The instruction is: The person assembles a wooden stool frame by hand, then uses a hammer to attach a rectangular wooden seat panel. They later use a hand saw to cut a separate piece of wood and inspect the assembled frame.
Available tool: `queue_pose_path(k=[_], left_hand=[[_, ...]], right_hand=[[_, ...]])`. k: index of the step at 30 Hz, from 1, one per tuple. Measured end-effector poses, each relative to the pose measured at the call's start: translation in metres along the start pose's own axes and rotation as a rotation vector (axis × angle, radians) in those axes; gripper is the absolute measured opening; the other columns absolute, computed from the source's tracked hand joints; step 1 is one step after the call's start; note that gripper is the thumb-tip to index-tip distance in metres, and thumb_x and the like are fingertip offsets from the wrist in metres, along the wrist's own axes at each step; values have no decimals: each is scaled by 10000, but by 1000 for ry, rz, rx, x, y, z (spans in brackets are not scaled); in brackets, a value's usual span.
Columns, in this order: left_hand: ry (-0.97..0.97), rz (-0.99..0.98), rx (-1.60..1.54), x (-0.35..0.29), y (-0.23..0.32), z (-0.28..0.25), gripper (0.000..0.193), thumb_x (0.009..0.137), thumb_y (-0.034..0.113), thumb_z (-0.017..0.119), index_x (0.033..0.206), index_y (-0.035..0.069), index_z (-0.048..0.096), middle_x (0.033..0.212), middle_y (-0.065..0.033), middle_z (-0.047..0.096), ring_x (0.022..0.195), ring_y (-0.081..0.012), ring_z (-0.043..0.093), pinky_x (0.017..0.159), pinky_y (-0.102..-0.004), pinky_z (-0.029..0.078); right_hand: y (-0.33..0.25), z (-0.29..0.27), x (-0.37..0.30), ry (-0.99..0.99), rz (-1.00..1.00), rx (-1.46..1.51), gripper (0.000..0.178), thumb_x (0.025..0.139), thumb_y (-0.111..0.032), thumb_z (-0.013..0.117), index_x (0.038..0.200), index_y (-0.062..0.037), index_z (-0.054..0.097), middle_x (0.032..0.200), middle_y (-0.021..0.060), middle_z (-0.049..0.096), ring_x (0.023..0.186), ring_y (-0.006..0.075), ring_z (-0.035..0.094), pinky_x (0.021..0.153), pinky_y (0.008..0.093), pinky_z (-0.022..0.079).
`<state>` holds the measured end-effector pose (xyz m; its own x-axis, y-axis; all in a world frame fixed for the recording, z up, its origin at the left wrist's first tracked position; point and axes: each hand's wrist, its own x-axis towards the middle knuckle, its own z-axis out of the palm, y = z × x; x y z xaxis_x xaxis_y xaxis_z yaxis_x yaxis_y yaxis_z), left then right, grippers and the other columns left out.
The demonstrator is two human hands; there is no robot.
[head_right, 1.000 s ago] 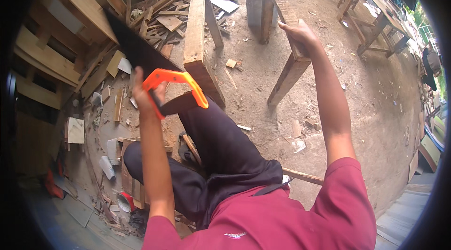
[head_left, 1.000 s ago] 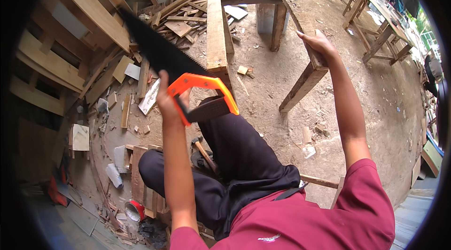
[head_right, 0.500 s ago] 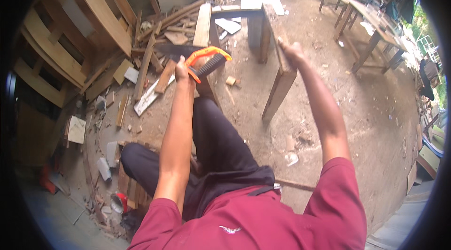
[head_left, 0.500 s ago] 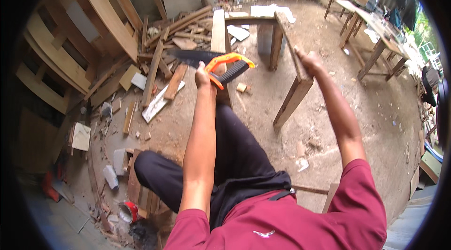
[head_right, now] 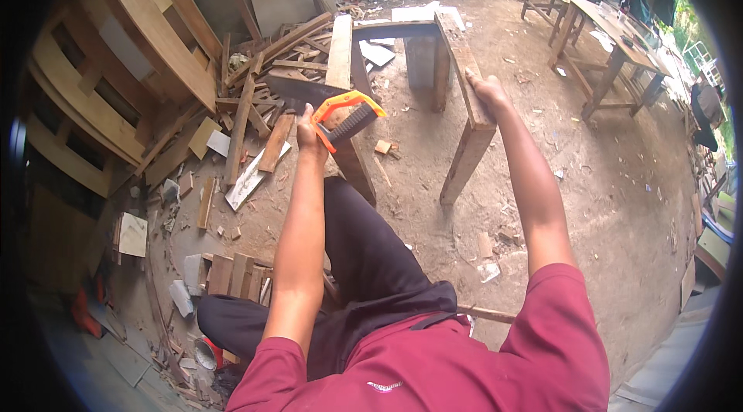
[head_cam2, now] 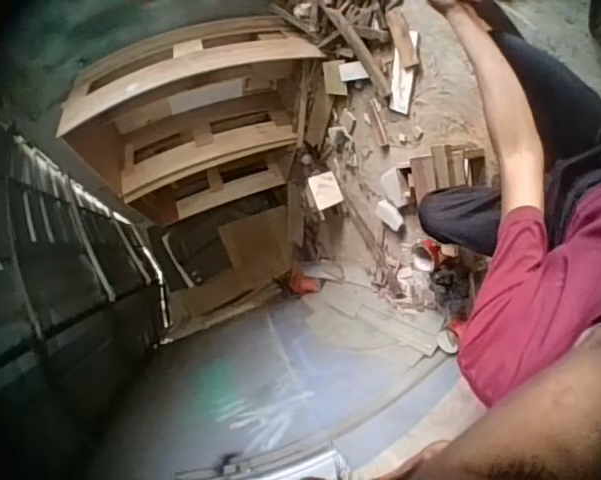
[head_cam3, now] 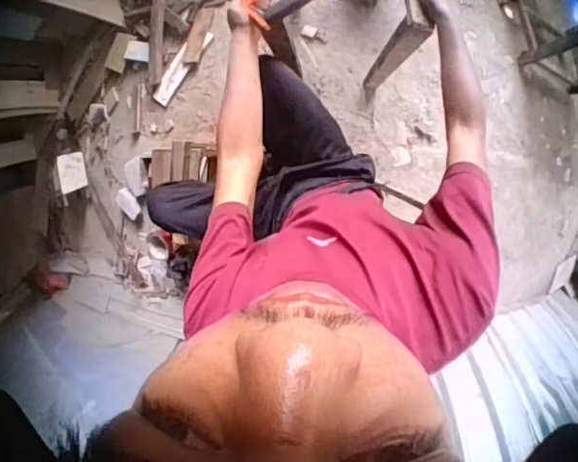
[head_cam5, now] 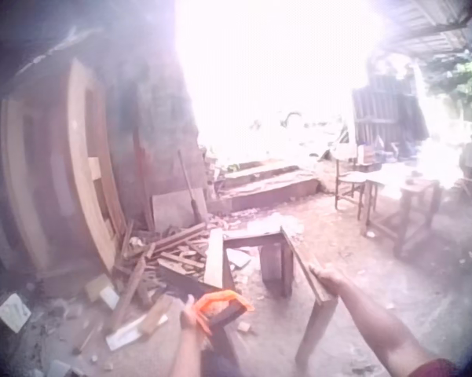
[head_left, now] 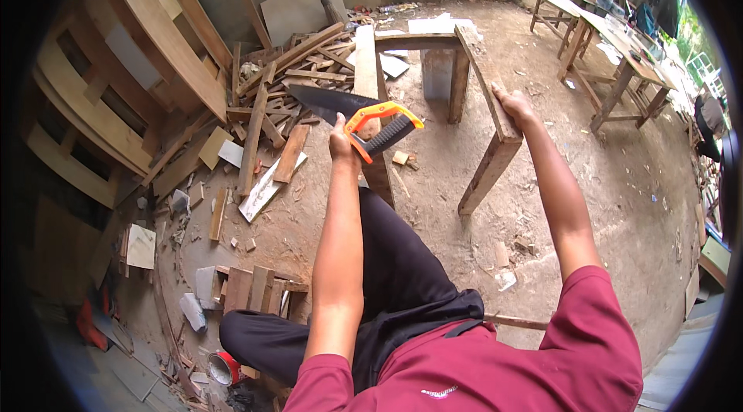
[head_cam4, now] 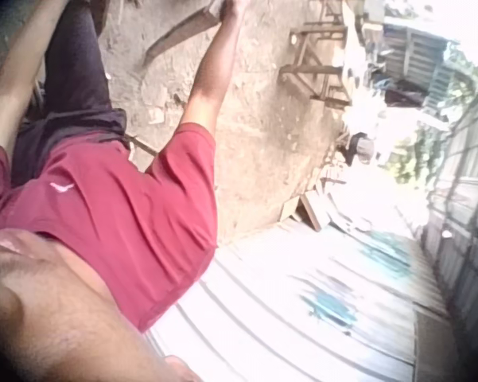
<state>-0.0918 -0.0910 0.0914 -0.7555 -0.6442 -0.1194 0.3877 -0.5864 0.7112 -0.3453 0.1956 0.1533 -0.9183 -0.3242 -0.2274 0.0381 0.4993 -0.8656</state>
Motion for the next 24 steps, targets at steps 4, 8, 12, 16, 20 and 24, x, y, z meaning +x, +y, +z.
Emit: queue_pose_path(k=[4,8,12,16,20,24], left_hand=[[19,80,12,15,12,-35,469,1001,426,487,1116,-17,588,1004,-108,651,887,-238,653,816,-384,521],[132,258,76,-24,29,-41,485,982,457,531,1024,-19,615,903,-71,637,795,-190,644,752,-327,522],[242,355,55,-51,79,-92,507,991,453,512,1022,-44,607,894,-121,656,826,-235,670,797,-347,547],[468,404,80,-66,112,-110,482,1004,398,504,1098,-72,554,1013,-152,641,831,-254,670,771,-345,558],[598,446,192,-95,197,-150,432,972,428,556,980,-3,586,816,-109,618,690,-212,604,609,-322,500],[700,483,272,-128,250,-168,376,959,411,588,905,39,575,753,-73,575,592,-170,549,553,-293,465]], right_hand=[[1,18,15,367,-246,-435,600,956,-413,585,1243,108,508,1170,262,616,1066,306,632,905,401,521],[-33,45,-26,420,-648,-608,661,943,-385,605,1344,106,413,1342,301,480,1279,387,466,1078,489,402],[-97,130,-52,331,-1005,-461,813,931,-542,551,1352,137,402,1359,316,469,1325,410,421,1121,481,349],[-179,180,-52,436,-1260,-176,911,878,-619,569,1373,123,384,1387,360,401,1336,443,392,1110,517,324],[-298,167,-116,428,-1342,-131,913,930,-603,487,1401,154,293,1460,362,307,1397,461,269,1166,489,229],[-283,225,-58,395,-1269,-328,784,981,-547,413,1346,145,371,1440,359,335,1358,484,320,1127,532,272]])
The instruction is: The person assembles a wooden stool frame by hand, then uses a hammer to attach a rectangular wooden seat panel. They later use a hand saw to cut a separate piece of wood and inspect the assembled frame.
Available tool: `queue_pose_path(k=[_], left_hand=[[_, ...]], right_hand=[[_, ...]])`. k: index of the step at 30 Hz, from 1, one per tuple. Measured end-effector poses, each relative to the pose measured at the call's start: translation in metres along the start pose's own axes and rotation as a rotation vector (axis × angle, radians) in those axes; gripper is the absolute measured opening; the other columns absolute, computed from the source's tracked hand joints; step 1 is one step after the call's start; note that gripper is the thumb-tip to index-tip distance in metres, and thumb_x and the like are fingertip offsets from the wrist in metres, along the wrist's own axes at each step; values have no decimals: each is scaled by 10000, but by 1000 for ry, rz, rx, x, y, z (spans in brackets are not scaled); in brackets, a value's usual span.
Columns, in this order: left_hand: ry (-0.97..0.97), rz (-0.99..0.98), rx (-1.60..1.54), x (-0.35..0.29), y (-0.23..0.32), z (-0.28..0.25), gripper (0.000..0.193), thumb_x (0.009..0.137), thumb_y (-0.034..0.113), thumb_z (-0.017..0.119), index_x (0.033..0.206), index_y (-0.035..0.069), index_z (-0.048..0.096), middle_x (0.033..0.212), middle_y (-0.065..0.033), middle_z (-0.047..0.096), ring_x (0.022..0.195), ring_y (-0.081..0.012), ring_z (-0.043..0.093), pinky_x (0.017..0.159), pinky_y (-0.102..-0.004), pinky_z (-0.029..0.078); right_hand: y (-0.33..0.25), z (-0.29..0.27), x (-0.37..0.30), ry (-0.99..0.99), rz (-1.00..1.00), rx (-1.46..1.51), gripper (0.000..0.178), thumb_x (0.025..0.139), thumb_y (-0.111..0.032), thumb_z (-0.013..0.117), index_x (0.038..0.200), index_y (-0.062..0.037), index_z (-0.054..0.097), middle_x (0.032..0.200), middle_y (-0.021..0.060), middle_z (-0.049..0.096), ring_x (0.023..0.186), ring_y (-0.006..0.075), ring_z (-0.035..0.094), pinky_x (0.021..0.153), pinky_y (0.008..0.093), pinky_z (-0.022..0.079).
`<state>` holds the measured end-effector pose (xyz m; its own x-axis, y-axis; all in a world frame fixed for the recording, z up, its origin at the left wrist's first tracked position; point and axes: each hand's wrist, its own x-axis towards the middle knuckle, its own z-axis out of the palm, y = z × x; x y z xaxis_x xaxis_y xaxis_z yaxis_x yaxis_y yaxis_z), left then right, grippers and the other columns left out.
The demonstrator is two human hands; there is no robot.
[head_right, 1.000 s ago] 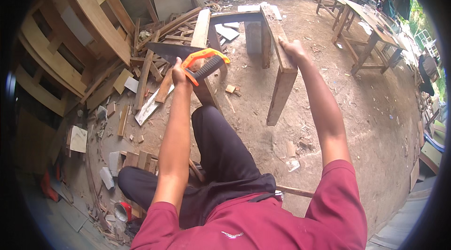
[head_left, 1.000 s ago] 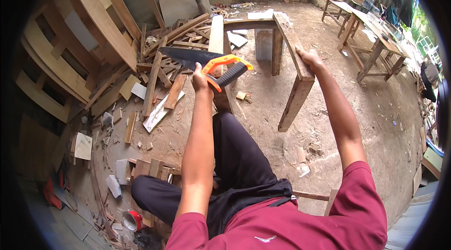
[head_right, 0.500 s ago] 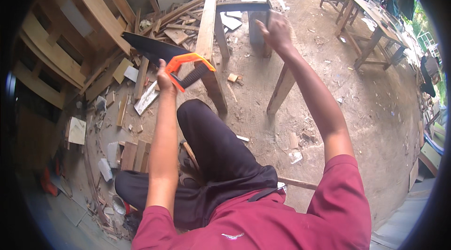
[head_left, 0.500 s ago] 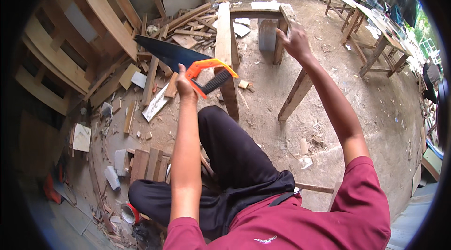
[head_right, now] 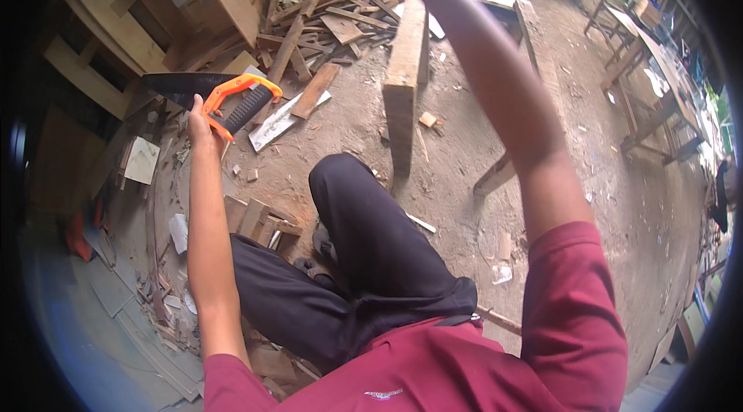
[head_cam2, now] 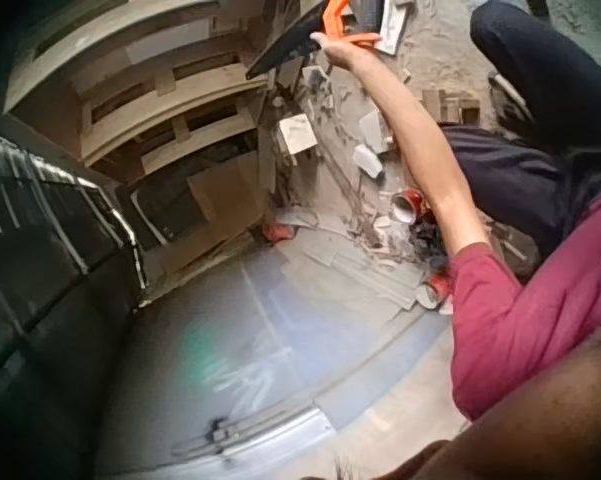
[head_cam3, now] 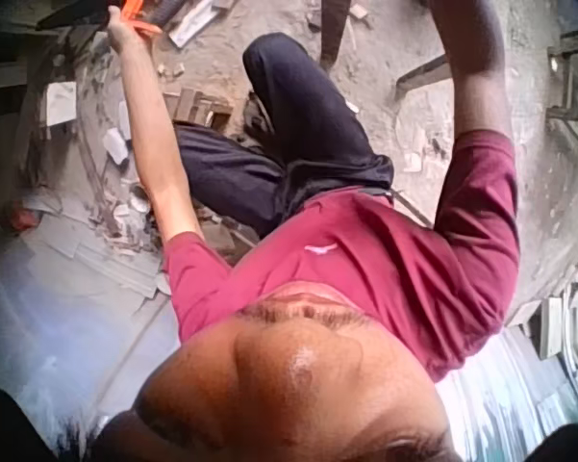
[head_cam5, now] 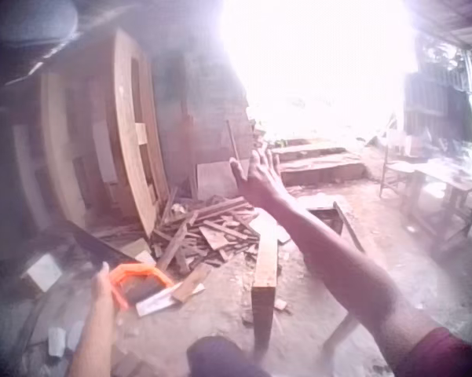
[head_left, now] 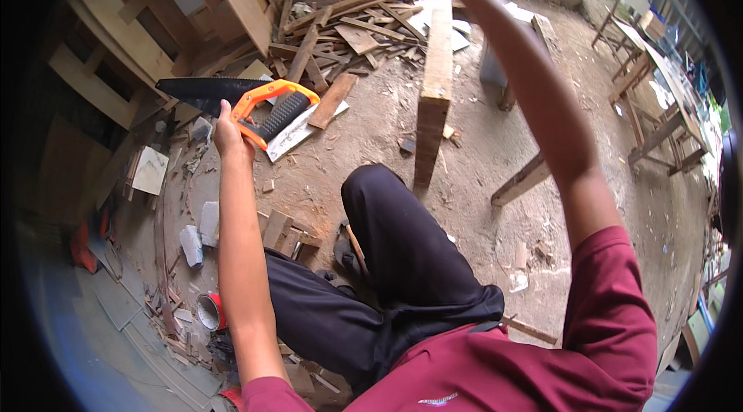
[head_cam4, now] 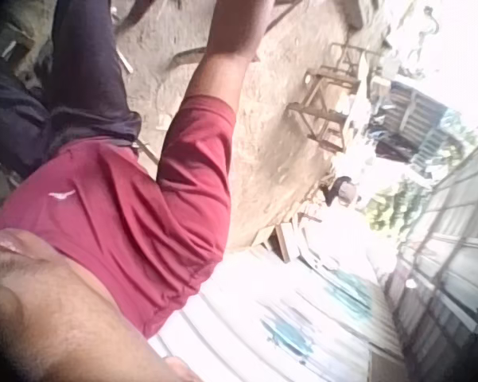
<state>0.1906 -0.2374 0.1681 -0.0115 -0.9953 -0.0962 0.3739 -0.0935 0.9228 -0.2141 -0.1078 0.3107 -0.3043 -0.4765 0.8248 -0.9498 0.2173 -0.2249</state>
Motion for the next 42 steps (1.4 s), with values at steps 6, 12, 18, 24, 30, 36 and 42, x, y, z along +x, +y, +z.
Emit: queue_pose_path(k=[6,12,18,24,30,36,42], left_hand=[[-34,-107,95,-37,-22,-9,402,954,444,578,913,45,612,762,-54,581,567,-128,520,527,-261,442],[-153,-163,12,-46,-39,5,394,989,437,514,925,60,609,810,-36,597,573,-88,468,524,-201,408],[-233,-160,71,-63,-45,23,365,975,436,544,880,87,590,731,-20,562,520,-80,474,472,-200,390],[-255,-134,62,-63,-66,46,388,952,446,584,866,68,594,716,-31,553,521,-117,509,486,-233,430],[-270,-126,128,-93,-81,65,392,945,438,600,806,72,578,680,-30,546,507,-127,511,476,-246,423],[-235,-71,93,-101,-72,56,383,958,435,579,850,68,591,713,-31,568,510,-112,490,472,-219,396],[-235,-64,143,-111,-63,38,375,953,444,584,827,91,575,677,-20,547,495,-106,488,474,-216,394]], right_hand=[[32,94,-145,-689,326,-239,900,976,-630,245,1474,118,201,1553,314,165,1474,401,120,1209,445,106],[28,75,-137,-667,364,228,1035,917,-739,290,1500,92,92,1562,302,135,1473,390,122,1214,429,125],[101,-81,-84,-381,346,64,1001,926,-739,219,1506,65,78,1567,306,73,1478,385,45,1205,439,88],[197,-143,-150,-334,286,-571,1052,914,-751,247,1495,104,50,1574,298,53,1479,386,54,1205,453,88],[216,-97,-226,-720,683,-581,1092,895,-781,213,1489,123,63,1576,295,74,1481,389,88,1211,444,100],[224,-106,-224,-700,723,-414,1088,880,-796,252,1502,86,117,1586,265,77,1491,350,58,1215,429,91],[191,-129,-238,-812,585,-645,914,960,-661,301,1511,54,159,1599,216,105,1494,322,82,1206,449,148]])
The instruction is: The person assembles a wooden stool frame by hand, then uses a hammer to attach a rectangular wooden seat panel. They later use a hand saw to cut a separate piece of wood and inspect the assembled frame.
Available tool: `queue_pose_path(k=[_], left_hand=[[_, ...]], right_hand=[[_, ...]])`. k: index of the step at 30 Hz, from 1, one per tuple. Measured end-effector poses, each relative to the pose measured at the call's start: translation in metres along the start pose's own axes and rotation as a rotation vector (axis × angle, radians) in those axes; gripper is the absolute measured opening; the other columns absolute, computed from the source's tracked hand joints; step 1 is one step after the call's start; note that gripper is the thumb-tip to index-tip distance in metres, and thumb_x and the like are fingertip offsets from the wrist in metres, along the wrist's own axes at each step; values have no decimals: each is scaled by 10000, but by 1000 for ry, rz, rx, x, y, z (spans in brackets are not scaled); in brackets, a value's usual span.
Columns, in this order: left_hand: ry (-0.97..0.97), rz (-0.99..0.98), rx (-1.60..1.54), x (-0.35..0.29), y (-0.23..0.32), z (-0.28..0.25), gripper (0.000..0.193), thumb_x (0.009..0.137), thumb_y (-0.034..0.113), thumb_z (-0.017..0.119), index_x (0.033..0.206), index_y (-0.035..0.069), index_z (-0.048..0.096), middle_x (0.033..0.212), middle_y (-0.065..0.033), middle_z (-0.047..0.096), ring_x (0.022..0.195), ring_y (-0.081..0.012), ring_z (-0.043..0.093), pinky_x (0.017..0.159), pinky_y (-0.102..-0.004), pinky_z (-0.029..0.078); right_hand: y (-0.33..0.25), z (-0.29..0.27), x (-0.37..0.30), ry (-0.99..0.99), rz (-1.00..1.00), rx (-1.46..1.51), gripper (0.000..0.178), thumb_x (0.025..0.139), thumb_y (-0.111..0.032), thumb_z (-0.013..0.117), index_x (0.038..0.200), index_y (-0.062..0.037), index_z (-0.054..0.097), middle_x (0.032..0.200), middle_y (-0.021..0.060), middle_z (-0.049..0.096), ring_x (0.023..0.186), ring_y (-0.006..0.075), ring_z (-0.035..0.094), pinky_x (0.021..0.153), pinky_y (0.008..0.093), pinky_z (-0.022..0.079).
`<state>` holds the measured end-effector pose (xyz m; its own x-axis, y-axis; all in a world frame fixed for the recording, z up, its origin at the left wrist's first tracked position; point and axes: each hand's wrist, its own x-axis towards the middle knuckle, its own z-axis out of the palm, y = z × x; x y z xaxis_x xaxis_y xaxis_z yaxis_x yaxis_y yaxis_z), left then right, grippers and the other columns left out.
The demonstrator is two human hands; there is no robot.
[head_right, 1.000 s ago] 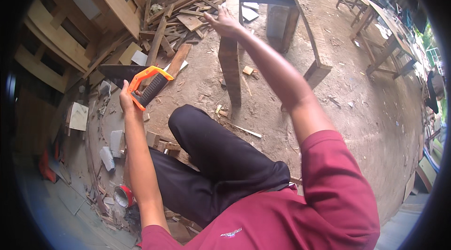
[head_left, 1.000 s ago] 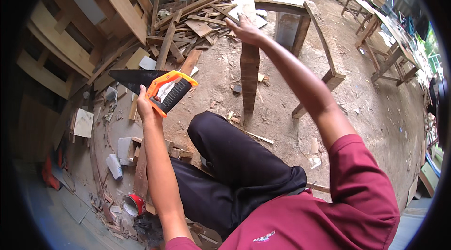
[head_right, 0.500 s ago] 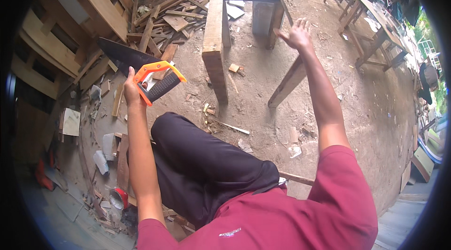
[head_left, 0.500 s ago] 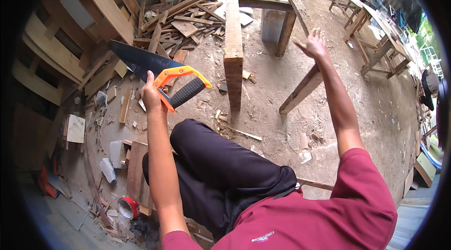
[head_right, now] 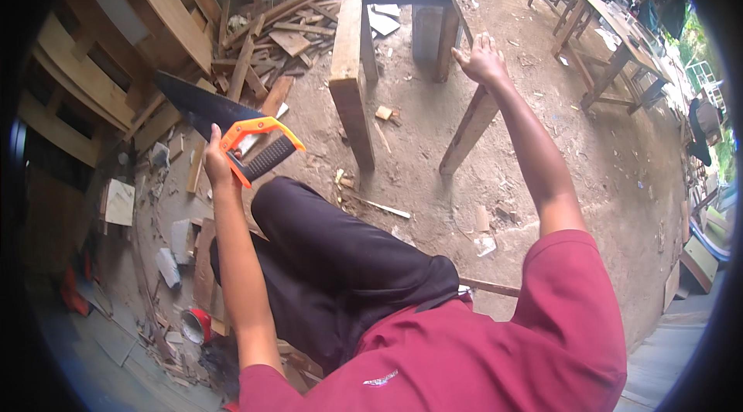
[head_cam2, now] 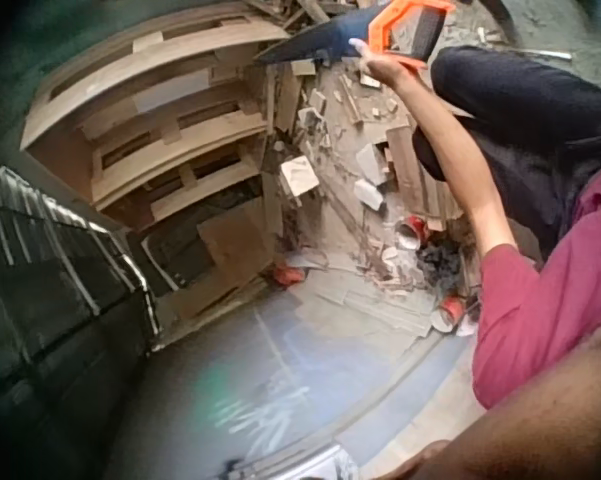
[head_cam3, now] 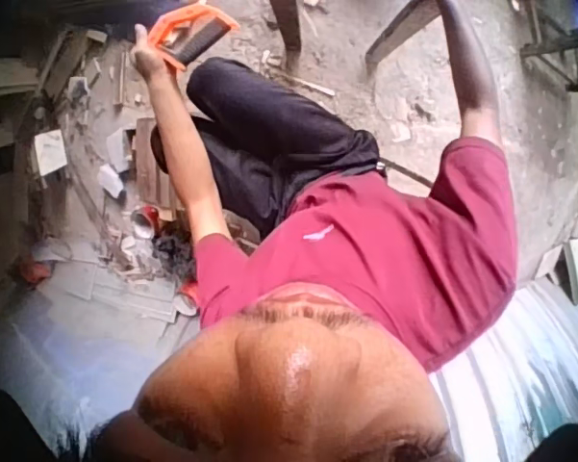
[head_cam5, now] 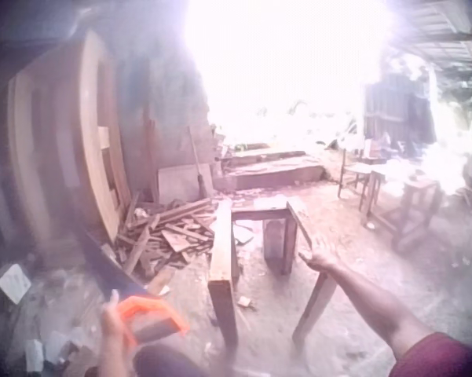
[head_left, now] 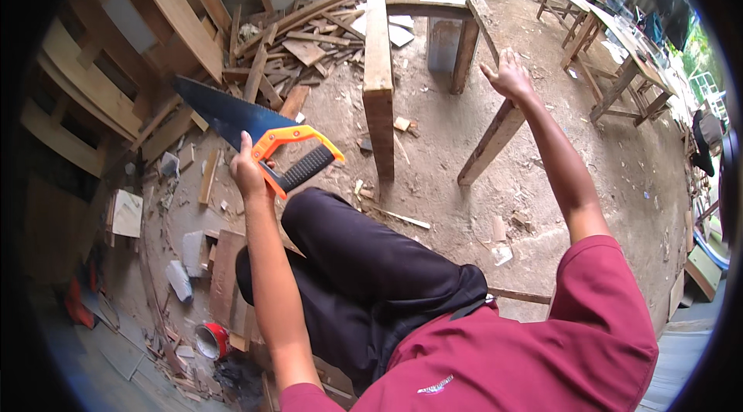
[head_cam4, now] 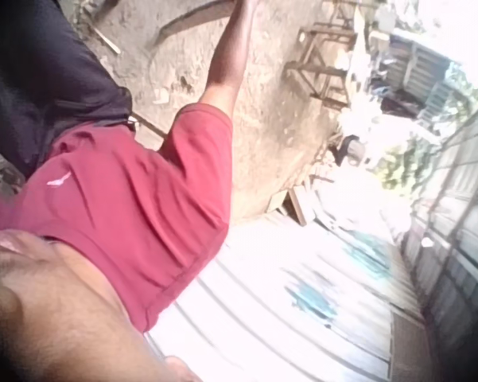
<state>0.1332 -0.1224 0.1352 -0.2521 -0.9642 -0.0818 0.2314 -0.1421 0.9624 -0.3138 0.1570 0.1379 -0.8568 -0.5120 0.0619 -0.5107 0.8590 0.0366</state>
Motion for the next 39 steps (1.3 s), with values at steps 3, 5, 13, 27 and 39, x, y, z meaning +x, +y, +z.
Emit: queue_pose_path(k=[3,5,13,27,39], left_hand=[[29,14,49,-6,-3,0,391,944,448,595,753,108,569,646,-10,530,491,-104,494,468,-225,400],[30,20,45,-8,-2,3,390,940,446,603,747,109,565,644,-9,525,497,-103,500,474,-232,408],[16,34,81,-4,-1,17,392,945,418,596,857,36,602,732,-54,582,517,-137,542,470,-253,472],[-38,92,67,-12,6,6,334,949,386,602,827,76,578,705,-26,574,514,-96,523,449,-226,433],[-27,80,-6,-19,21,-5,347,956,405,547,820,87,575,649,-38,567,478,-129,534,449,-255,445]], right_hand=[[-5,6,1,20,36,43,897,961,-656,300,1521,28,153,1601,207,110,1495,312,90,1204,443,156],[-2,2,1,-20,32,50,899,961,-657,299,1521,30,149,1602,205,111,1495,312,90,1206,438,150],[-6,2,9,14,13,9,907,955,-677,264,1515,31,186,1600,207,121,1496,306,89,1208,444,124],[-7,11,3,48,-32,-24,969,933,-728,237,1510,49,177,1599,196,141,1495,305,97,1213,435,89],[-18,3,-15,624,-307,547,701,948,-495,558,1353,68,456,1318,290,537,1258,416,503,1080,446,395]])
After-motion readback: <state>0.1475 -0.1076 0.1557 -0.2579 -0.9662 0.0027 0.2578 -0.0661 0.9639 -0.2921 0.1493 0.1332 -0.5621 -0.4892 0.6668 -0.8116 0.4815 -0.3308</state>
